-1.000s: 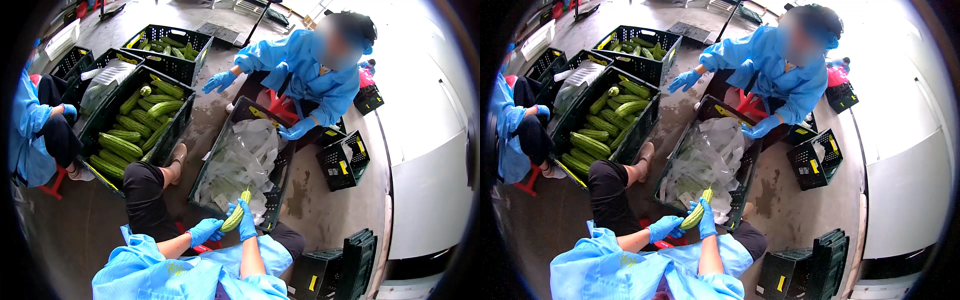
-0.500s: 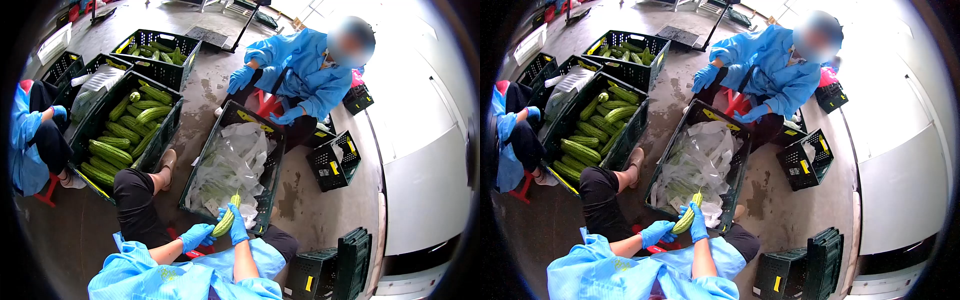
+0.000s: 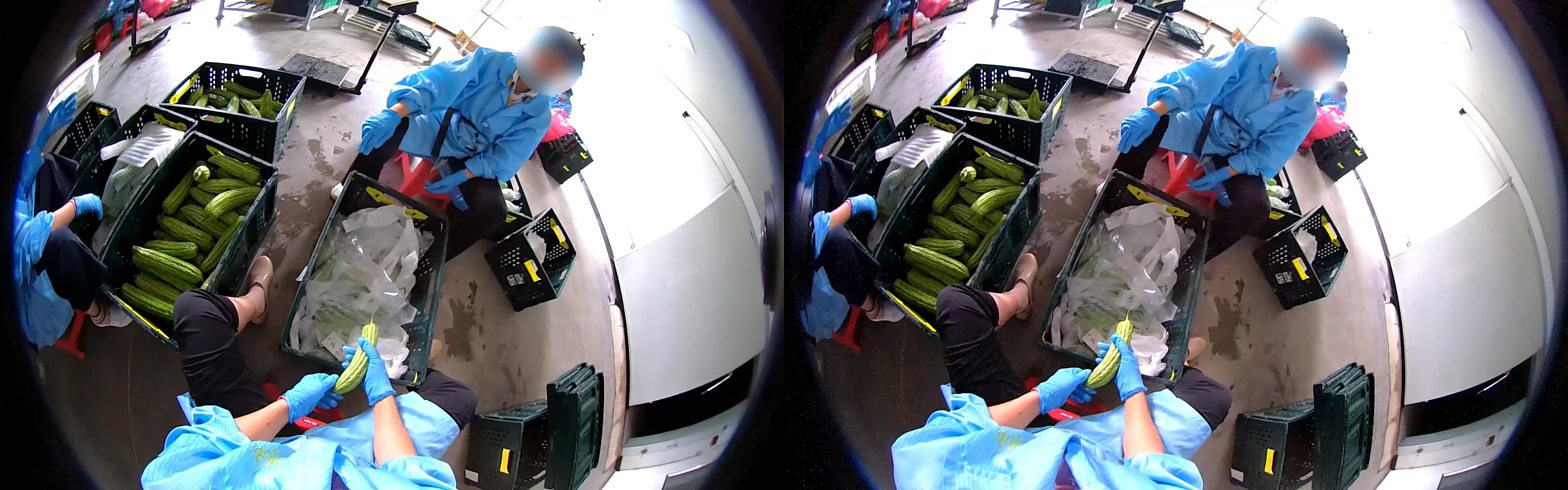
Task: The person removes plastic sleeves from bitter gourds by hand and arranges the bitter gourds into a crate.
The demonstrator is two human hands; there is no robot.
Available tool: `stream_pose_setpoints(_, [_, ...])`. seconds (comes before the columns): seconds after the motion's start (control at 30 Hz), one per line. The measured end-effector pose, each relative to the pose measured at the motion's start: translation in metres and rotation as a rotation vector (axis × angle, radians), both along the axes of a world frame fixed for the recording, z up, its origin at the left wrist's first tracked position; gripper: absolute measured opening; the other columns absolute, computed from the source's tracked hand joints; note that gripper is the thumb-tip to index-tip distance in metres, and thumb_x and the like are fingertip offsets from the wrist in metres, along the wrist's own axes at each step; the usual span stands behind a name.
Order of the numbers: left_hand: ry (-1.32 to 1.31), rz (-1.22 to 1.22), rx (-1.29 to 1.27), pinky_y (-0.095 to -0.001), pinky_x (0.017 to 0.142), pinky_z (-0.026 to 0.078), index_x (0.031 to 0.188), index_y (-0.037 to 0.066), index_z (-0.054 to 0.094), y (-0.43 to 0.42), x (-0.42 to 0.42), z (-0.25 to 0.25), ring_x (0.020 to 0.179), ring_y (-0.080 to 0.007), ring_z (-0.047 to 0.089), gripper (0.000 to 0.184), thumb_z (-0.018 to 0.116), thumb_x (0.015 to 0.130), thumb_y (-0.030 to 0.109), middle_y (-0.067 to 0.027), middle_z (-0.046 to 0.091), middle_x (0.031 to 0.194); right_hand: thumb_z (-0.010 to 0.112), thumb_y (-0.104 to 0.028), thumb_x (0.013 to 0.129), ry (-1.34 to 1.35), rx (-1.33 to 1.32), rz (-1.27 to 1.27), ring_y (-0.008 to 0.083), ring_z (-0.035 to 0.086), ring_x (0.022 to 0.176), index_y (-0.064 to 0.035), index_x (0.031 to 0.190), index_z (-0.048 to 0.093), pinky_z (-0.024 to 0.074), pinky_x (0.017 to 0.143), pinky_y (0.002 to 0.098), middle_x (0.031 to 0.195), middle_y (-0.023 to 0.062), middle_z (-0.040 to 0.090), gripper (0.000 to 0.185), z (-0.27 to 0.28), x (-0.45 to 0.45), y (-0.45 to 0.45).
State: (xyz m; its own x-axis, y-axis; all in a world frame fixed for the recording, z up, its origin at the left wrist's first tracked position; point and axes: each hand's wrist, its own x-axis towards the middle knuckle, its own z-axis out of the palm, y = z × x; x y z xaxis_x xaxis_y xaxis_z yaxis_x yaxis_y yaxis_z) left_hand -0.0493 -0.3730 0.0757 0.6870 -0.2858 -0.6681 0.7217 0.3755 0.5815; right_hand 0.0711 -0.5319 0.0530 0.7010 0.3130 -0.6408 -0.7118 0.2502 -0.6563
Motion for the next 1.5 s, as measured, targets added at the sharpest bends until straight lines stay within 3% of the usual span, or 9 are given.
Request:
stream_pose_setpoints(0.27, [-0.005,0.001,0.013,-0.0318,0.066,0.055,0.101,0.005,0.062,0.002,0.002,0.013,0.07,-0.0192,0.066,0.038,0.049,0.099,0.041,-0.0119,0.069,0.089,0.057,-0.039,0.093,-0.011,-0.001,-0.001,0.0254,0.065,0.083,-0.014,0.123,0.056,0.057,0.071,0.0392,0.109,0.0178,0.065,0.039,0.002,-0.001,0.0])
stream_pose_setpoints(0.47, [-0.042,0.047,-0.006,-0.032,0.065,0.055,0.1,0.007,0.063,-0.001,-0.001,0.003,0.07,-0.0185,0.066,0.034,0.051,0.097,0.039,-0.0113,0.069,0.09,0.061,-0.042,0.09,0.024,0.045,-0.012,0.0237,0.064,0.072,-0.0094,0.118,0.057,0.0558,0.066,0.0386,0.098,0.0142,0.067,0.043,0.011,-0.004,0.003])
stream_pose_setpoints(0.93, [0.001,0.045,-0.012,-0.0293,0.061,0.052,0.099,0.007,0.062,0.0,0.001,0.01,0.064,-0.0161,0.063,0.035,0.053,0.097,0.041,-0.0082,0.068,0.083,0.059,-0.041,0.092,0.009,0.002,0.002,0.0254,0.064,0.086,-0.0152,0.124,0.056,0.056,0.076,0.0414,0.11,0.017,0.064,0.041,-0.001,0.0,-0.001])
stream_pose_setpoints(1.03, [0.016,0.061,0.011,-0.0296,0.065,0.054,0.105,0.007,0.062,0.002,0.003,0.018,0.068,-0.0155,0.064,0.04,0.054,0.096,0.045,-0.0079,0.068,0.09,0.06,-0.038,0.092,0.015,0.016,-0.03,0.0249,0.064,0.082,-0.0121,0.124,0.055,0.0567,0.072,0.0399,0.107,0.0172,0.065,0.041,0.007,-0.002,0.002])
stream_pose_setpoints(1.17, [-0.099,0.073,0.109,-0.0259,0.069,0.049,0.122,0.007,0.057,0.0,0.007,0.039,0.082,-0.0094,0.058,0.053,0.059,0.091,0.05,-0.0014,0.062,0.1,0.065,-0.026,0.091,-0.153,-0.138,-0.054,0.0203,0.064,0.068,-0.0055,0.115,0.055,0.0561,0.06,0.033,0.096,0.0143,0.067,0.033,0.027,-0.012,0.022])
stream_pose_setpoints(1.27, [-0.269,0.0,0.08,-0.0225,0.076,0.044,0.134,0.006,0.049,-0.001,0.008,0.044,0.094,-0.0068,0.051,0.061,0.065,0.09,0.044,0.0006,0.059,0.111,0.065,-0.029,0.091,-0.389,-0.27,0.098,0.0158,0.063,0.069,-0.0065,0.11,0.055,0.0542,0.061,0.0299,0.091,0.0085,0.066,0.031,0.025,-0.021,0.033])
stream_pose_setpoints(1.37, [-0.375,0.104,-0.07,-0.0275,0.092,0.043,0.135,0.005,0.048,-0.009,0.006,0.034,0.107,-0.0098,0.051,0.06,0.069,0.089,0.036,-0.0009,0.057,0.123,0.059,-0.028,0.095,-0.404,-0.242,0.153,0.0132,0.062,0.076,-0.0048,0.114,0.059,0.0526,0.067,0.0282,0.095,0.0055,0.066,0.03,0.015,-0.023,0.029])
stream_pose_setpoints(1.4, [-0.381,0.126,-0.083,-0.0299,0.096,0.043,0.13,0.003,0.054,-0.008,0.006,0.031,0.108,-0.013,0.054,0.054,0.069,0.088,0.035,-0.0047,0.061,0.12,0.056,-0.027,0.097,-0.451,-0.272,0.183,0.0132,0.062,0.08,-0.0038,0.116,0.06,0.0524,0.07,0.0285,0.097,0.0056,0.066,0.03,0.008,-0.023,0.022])
stream_pose_setpoints(1.5, [-0.261,0.23,-0.021,-0.0284,0.088,0.045,0.123,0.004,0.059,0.001,0.005,0.041,0.099,-0.0114,0.056,0.049,0.071,0.087,0.035,-0.0036,0.063,0.111,0.05,-0.024,0.1,-0.576,-0.312,0.23,0.0138,0.062,0.088,-0.0019,0.12,0.062,0.0517,0.077,0.0294,0.102,0.0066,0.067,0.032,0.001,-0.021,0.019])
